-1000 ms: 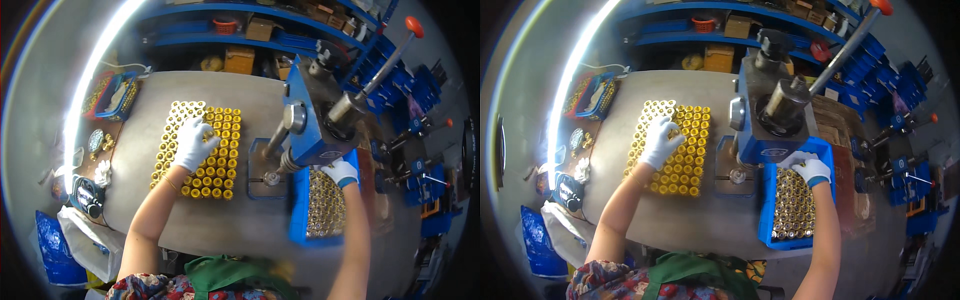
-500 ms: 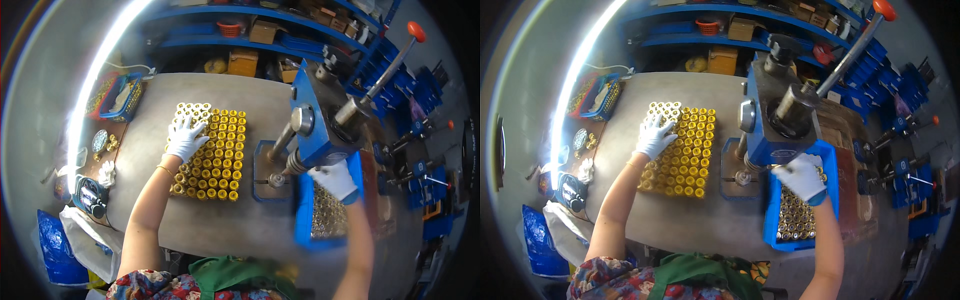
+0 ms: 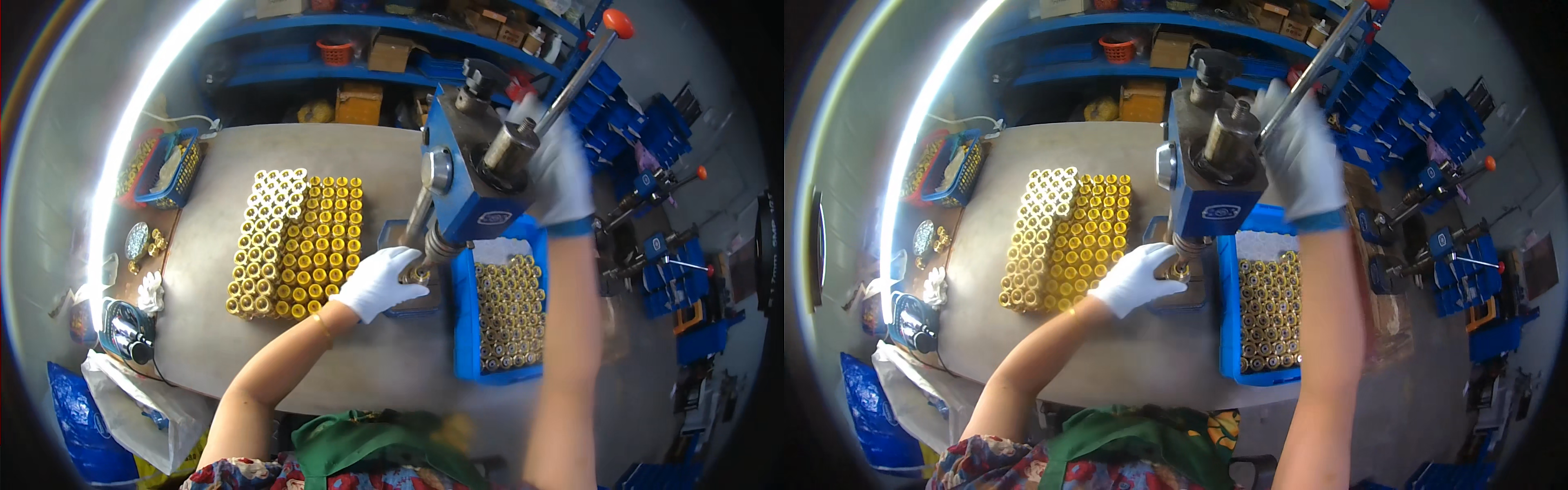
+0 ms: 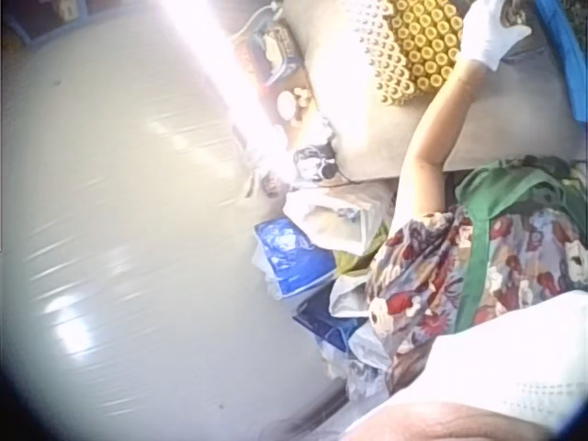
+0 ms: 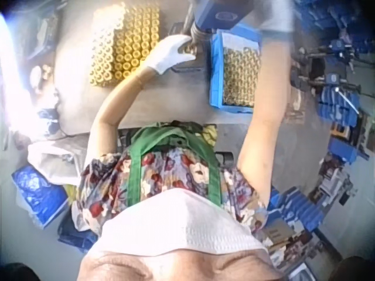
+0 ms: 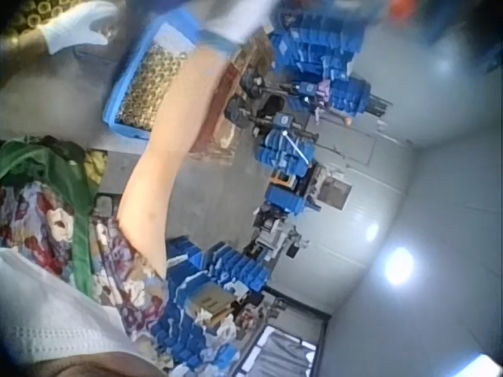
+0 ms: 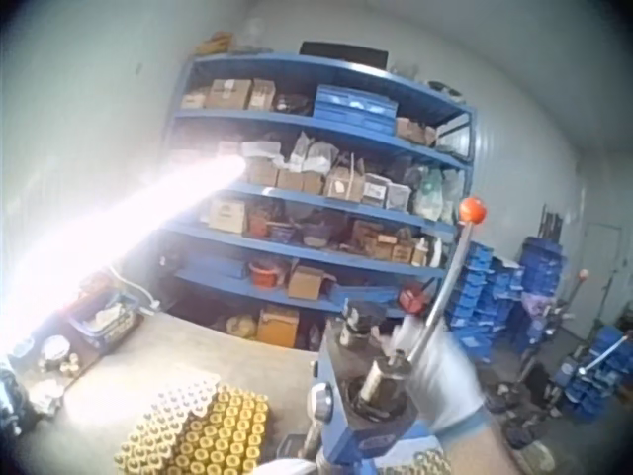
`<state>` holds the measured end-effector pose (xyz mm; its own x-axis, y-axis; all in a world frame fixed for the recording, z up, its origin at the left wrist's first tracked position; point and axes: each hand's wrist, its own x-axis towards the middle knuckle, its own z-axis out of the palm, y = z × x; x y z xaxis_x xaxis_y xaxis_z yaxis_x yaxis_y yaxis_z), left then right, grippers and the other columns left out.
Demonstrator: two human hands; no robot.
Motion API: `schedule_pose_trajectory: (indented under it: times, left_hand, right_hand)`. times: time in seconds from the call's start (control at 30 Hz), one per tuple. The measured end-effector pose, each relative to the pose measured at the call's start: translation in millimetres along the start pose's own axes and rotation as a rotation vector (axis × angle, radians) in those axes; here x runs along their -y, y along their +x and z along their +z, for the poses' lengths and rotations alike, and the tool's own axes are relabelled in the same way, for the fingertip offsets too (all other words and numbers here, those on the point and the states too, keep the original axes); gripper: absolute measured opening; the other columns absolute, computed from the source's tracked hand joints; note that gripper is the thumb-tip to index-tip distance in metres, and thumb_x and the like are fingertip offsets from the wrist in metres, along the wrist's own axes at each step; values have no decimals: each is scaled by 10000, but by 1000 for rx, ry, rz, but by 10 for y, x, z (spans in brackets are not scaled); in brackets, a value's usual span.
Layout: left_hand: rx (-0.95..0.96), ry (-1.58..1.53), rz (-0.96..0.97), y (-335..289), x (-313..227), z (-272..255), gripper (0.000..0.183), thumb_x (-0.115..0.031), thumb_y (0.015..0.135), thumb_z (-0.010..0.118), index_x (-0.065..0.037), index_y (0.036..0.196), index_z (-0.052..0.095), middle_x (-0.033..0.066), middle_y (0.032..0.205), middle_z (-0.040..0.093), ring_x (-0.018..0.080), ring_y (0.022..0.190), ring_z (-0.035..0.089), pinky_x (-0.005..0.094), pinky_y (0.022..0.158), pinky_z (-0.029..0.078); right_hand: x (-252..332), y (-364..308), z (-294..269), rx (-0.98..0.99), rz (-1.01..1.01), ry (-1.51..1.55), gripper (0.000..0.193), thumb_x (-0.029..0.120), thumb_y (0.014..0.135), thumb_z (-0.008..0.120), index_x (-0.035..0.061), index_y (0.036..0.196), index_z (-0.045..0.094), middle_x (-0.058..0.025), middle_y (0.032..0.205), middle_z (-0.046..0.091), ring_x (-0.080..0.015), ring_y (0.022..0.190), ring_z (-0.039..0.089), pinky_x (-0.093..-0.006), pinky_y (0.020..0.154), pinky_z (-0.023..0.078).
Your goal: The person puts on gloves, then inserts metal components into a manual press machine, operates the lever to press them, and transfers the pressed components into a tray.
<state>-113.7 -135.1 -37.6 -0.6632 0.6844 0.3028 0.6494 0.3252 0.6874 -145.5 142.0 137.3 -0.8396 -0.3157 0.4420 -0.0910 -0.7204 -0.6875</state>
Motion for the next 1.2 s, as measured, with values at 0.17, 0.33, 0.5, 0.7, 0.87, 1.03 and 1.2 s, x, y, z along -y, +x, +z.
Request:
schedule_pose_trajectory:
  times: [0.17, 0.33, 0.5, 0.7, 0.87, 1.03, 1.2]
  left_hand:
    - [0, 99, -117, 65, 147, 138, 430, -366, 755, 773, -63, 1046, 681, 129, 1042, 671, 317, 1023, 622, 403, 901, 500]
    - [0, 15, -56, 74, 243, 247, 398, -346, 785, 770, -69, 1062, 701, 130, 1014, 683, 325, 1007, 624, 396, 904, 495]
    - [2, -28, -58, 58, 227, 203, 368, -298, 779, 782, -73, 1059, 703, 127, 1022, 682, 321, 994, 636, 398, 889, 503]
    - [49, 76, -67, 16, 287, 80, 448, -298, 784, 775, -102, 1170, 663, 139, 1044, 682, 319, 1005, 641, 405, 890, 505]
    - [2, -62, -135, 137, 53, 124, 355, -294, 721, 797, -54, 948, 665, 149, 924, 666, 340, 901, 642, 422, 809, 515]
    - [-44, 5, -97, 77, 160, 28, 347, -308, 711, 798, -53, 911, 672, 153, 924, 667, 344, 894, 641, 425, 811, 515]
    - [-156, 35, -100, 109, 265, -312, 323, -222, 692, 817, -60, 932, 675, 137, 914, 668, 339, 907, 637, 428, 813, 513]
  right_hand:
    - [770, -280, 1348, 226, -290, -488, 463, 384, 986, 460, -36, 1123, 599, -114, 1027, 622, -255, 976, 593, -417, 854, 483]
    - [142, -1573, 2159, -699, 259, -1799, 400, 105, 903, 567, -32, 1278, 586, -180, 1248, 633, -232, 1100, 623, -317, 971, 464]
    - [-738, -1803, 1072, -713, 338, -1291, 717, 50, 857, 585, -81, 1489, 273, -255, 1493, 378, -317, 1376, 384, -360, 1147, 268]
    - [-255, -1641, 1492, -617, 312, -1300, 657, 93, 852, 582, -14, 1468, 380, -201, 1431, 429, -294, 1369, 374, -334, 1150, 263]
    - [923, -834, 1336, 52, -343, -253, 884, 653, 824, 569, -67, 1315, 426, -240, 1291, 459, -378, 1280, 413, -509, 1125, 288]
    - [210, -608, 23, -162, -51, -976, 520, 460, 968, 521, 31, 1255, 589, -112, 1019, 644, -177, 949, 587, -331, 880, 478]
    - [-377, -1522, -1118, -430, 1109, -2196, 471, 498, 848, 601, 147, 1147, 698, -182, 1131, 680, -360, 1006, 668, -452, 891, 523]
